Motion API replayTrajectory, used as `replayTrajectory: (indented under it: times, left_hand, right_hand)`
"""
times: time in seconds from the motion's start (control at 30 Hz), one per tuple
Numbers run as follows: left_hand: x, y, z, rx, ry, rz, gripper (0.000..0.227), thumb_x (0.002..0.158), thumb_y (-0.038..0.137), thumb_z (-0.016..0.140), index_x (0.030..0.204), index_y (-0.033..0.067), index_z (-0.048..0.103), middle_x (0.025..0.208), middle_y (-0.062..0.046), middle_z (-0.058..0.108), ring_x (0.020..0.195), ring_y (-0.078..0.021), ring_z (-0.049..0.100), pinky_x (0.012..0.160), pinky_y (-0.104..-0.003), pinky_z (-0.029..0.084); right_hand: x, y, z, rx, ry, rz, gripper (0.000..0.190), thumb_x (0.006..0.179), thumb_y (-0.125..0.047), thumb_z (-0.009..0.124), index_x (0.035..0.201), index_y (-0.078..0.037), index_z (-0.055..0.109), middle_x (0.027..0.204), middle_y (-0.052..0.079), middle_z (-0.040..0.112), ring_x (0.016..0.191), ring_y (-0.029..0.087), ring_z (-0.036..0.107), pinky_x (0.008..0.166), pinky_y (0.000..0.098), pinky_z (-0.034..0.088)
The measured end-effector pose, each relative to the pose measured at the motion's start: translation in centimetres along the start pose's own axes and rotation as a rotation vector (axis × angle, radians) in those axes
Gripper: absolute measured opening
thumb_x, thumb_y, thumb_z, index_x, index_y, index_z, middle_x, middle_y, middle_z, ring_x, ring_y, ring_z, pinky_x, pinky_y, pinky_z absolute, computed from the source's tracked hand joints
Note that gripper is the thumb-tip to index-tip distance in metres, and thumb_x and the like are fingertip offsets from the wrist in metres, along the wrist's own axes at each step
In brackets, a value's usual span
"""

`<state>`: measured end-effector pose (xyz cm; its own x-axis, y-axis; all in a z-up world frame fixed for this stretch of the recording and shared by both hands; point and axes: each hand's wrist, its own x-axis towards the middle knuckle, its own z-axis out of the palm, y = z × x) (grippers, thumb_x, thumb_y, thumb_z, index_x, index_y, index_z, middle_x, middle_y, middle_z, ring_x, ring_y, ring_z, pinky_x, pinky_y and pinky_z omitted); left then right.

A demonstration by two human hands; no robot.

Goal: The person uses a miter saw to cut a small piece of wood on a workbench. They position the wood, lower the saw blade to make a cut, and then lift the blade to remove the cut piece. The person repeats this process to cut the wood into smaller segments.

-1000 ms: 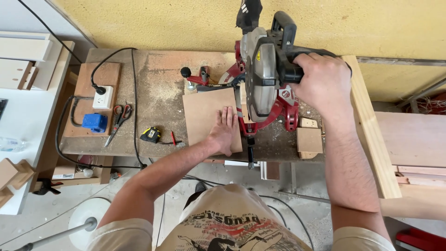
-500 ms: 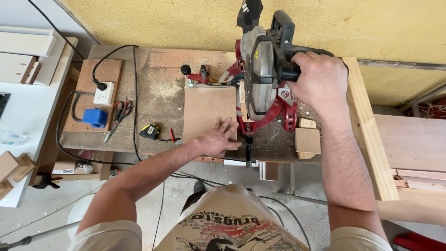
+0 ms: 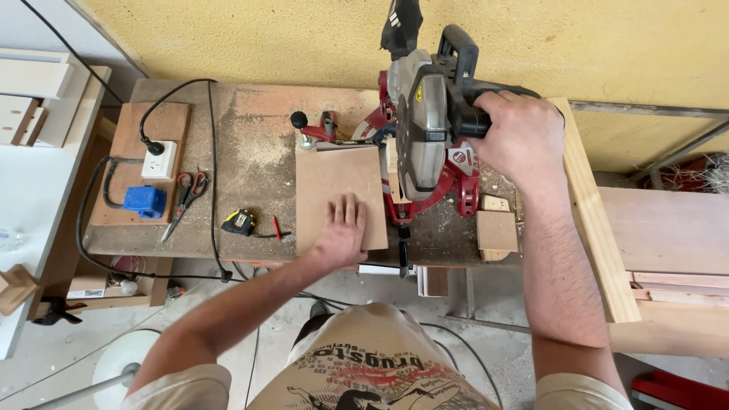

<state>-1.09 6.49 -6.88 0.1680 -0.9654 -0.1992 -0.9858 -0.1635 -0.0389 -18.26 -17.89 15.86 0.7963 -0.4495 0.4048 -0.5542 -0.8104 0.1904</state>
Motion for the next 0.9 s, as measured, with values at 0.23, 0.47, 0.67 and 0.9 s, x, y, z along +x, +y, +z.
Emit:
replayTrajectory:
  times: [0.23,0.47,0.67,0.9]
  left_hand:
    - [0.2,0.5,7.4,0.108,0.399,0.092,0.071,0.088,0.02,0.057,0.152,-0.0032,0.039,0.151,-0.04,0.038,0.141,-0.0598,0.035,0.114,-0.073,0.023]
    - [2.3,0.5,9.6,0.053,0.708,0.23,0.059,0.087,0.015,0.057,0.144,0.0021,0.055,0.141,-0.035,0.054,0.131,-0.0566,0.052,0.112,-0.07,0.033]
    - [3.5,0.7,10.3,0.048,0.739,0.271,0.068,0.076,0.016,0.063,0.143,0.0017,0.057,0.139,-0.036,0.056,0.127,-0.058,0.054,0.11,-0.07,0.036]
    - [3.7,0.6,11.1,0.028,0.655,0.249,0.082,0.068,0.025,0.072,0.145,0.0033,0.055,0.144,-0.034,0.053,0.132,-0.056,0.05,0.114,-0.067,0.033]
  right_hand:
    - [0.0,0.1,-0.6,-0.02,-0.042,0.002,0.03,0.085,-0.039,0.077,0.11,-0.023,0.076,0.091,-0.001,0.074,0.089,0.022,0.076,0.081,0.0349,0.056]
    - [0.1,0.1,-1.3,-0.03,-0.092,0.002,0.033,0.085,-0.041,0.077,0.114,-0.025,0.076,0.093,-0.003,0.074,0.091,0.021,0.076,0.084,0.034,0.056]
    - [0.1,0.1,-1.3,0.015,-0.087,0.007,0.035,0.084,-0.039,0.077,0.114,-0.022,0.075,0.093,0.001,0.074,0.092,0.024,0.075,0.084,0.037,0.057]
    - [0.3,0.4,-0.7,0.013,-0.088,0.01,0.034,0.083,-0.037,0.077,0.114,-0.022,0.075,0.092,0.001,0.074,0.091,0.023,0.075,0.084,0.0367,0.057]
